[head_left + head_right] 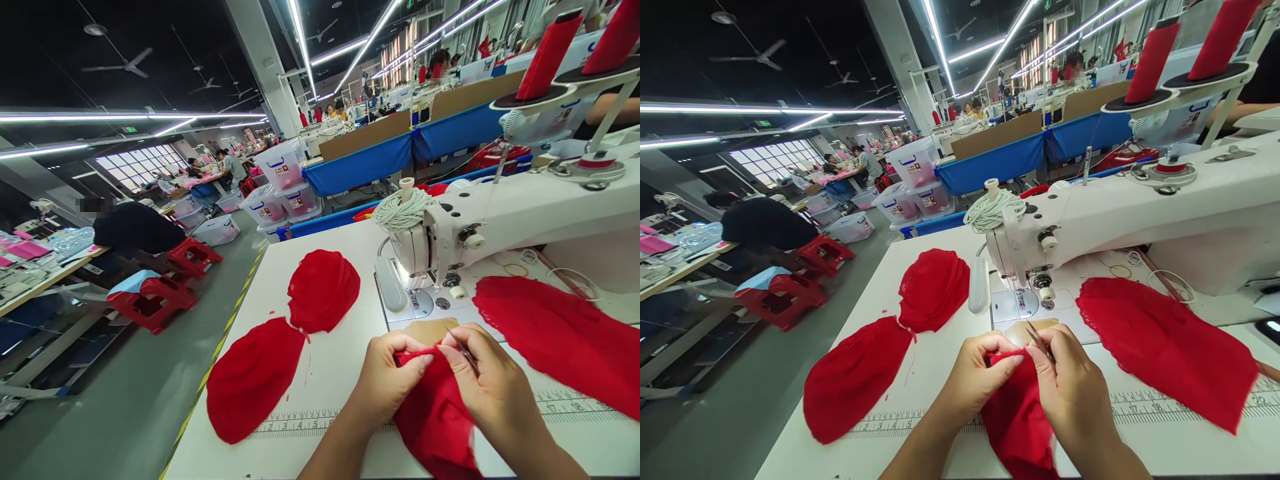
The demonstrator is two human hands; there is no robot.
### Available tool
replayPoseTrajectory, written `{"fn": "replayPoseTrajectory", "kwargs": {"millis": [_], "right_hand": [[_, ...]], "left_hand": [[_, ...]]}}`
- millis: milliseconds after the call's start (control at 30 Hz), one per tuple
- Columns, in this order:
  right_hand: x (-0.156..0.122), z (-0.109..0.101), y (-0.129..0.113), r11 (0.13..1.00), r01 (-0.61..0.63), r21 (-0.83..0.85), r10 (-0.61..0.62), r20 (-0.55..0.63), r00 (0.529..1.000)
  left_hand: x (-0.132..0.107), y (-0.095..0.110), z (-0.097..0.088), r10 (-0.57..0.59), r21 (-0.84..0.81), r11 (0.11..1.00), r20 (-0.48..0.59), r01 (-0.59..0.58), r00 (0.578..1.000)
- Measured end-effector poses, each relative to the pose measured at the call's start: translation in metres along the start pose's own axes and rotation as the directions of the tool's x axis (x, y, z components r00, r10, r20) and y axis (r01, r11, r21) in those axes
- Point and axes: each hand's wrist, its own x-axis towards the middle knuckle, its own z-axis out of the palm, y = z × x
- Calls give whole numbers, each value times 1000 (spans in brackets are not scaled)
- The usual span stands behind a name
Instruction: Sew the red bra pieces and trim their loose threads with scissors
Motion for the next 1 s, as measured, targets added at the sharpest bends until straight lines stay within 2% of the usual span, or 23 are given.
{"fn": "replayPoseTrajectory", "kwargs": {"millis": [100,233,300,367,467,533,600,667,733,867,1000], "right_hand": [[2,-5,3,999,-32,-1,32,-71,997],[-3,-10,-9,979,-146,141,135,86,987],[-5,-9,-15,968,-176,178,156,122,980],[-4,-6,-16,975,-141,171,118,138,983],[0,0,-10,997,31,76,-40,121,992],[3,3,-3,992,124,-35,-121,64,991],[5,2,2,981,133,-144,-137,-17,990],[7,-2,4,982,64,-176,-83,-107,991],[7,-8,2,994,-31,-103,18,-129,992],[2,-12,-11,962,-216,165,207,73,976],[-1,-8,-19,920,-281,273,242,168,956]], "left_hand": [[-1,1,0,-36,-36,999,11,37,999],[0,0,-1,-13,-39,999,10,13,1000],[2,-1,-1,9,-21,1000,10,-9,1000],[2,-2,0,30,-1,1000,10,-30,1000],[2,-3,1,48,28,998,4,-48,999],[2,-3,1,39,32,999,6,-39,999],[2,-2,1,18,35,999,13,-18,1000],[2,-2,1,5,32,999,13,-5,1000],[2,-2,0,-3,12,1000,12,3,1000],[2,-3,0,4,-16,1000,12,-4,1000],[2,-4,1,31,19,999,7,-31,999]]}}
